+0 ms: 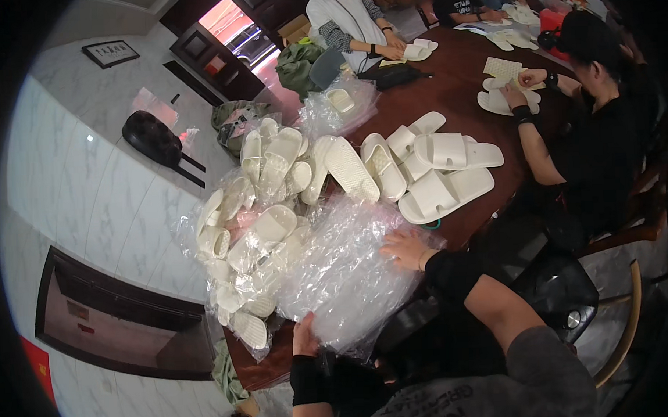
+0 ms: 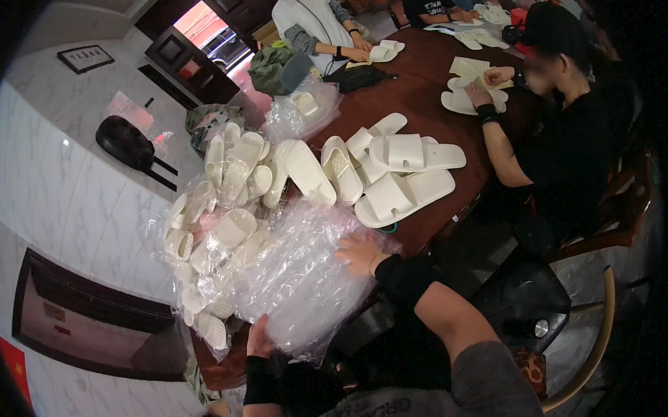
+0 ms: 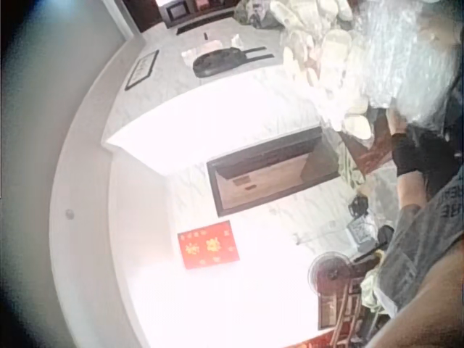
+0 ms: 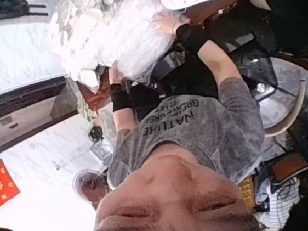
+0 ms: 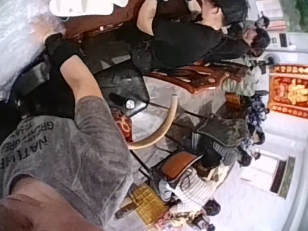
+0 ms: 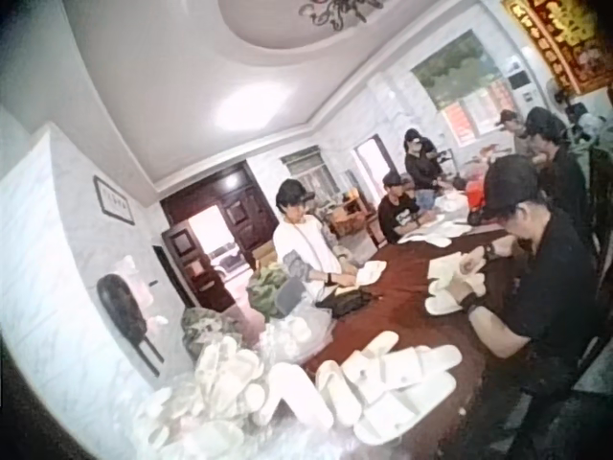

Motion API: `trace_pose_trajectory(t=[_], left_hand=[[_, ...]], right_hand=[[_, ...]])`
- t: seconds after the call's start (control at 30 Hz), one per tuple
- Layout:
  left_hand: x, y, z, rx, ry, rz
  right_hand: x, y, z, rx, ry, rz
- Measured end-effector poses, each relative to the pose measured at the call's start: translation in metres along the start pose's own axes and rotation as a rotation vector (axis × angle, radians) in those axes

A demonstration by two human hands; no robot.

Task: Packing pairs of slippers into plastic bags and using scissors to trim materials or bag ties.

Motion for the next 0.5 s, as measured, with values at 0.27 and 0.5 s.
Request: trace_pose_trajectory(t=[0.27, 0.5], left_hand=[[0.066, 0.015, 0.127, -0.107, 0.146, 0.173], [0.128, 0.094, 0.222, -0.228, 0.431, 0.084]], right_hand=[[0.027, -0.170, -0.094, -0.239, -0.152, 0.375], [0.017, -0.175, -0.116, -0.178, -0.307, 0.324]])
Point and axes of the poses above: each hand's wrist, its own x-axis away from the middle knuckle, its own y-axis out of the palm, z = x × y, the point moved 7 cm from there along -x, towards the middle knuckle, and after that the axes turned 14 degrees about z, right-handed, at the moved point
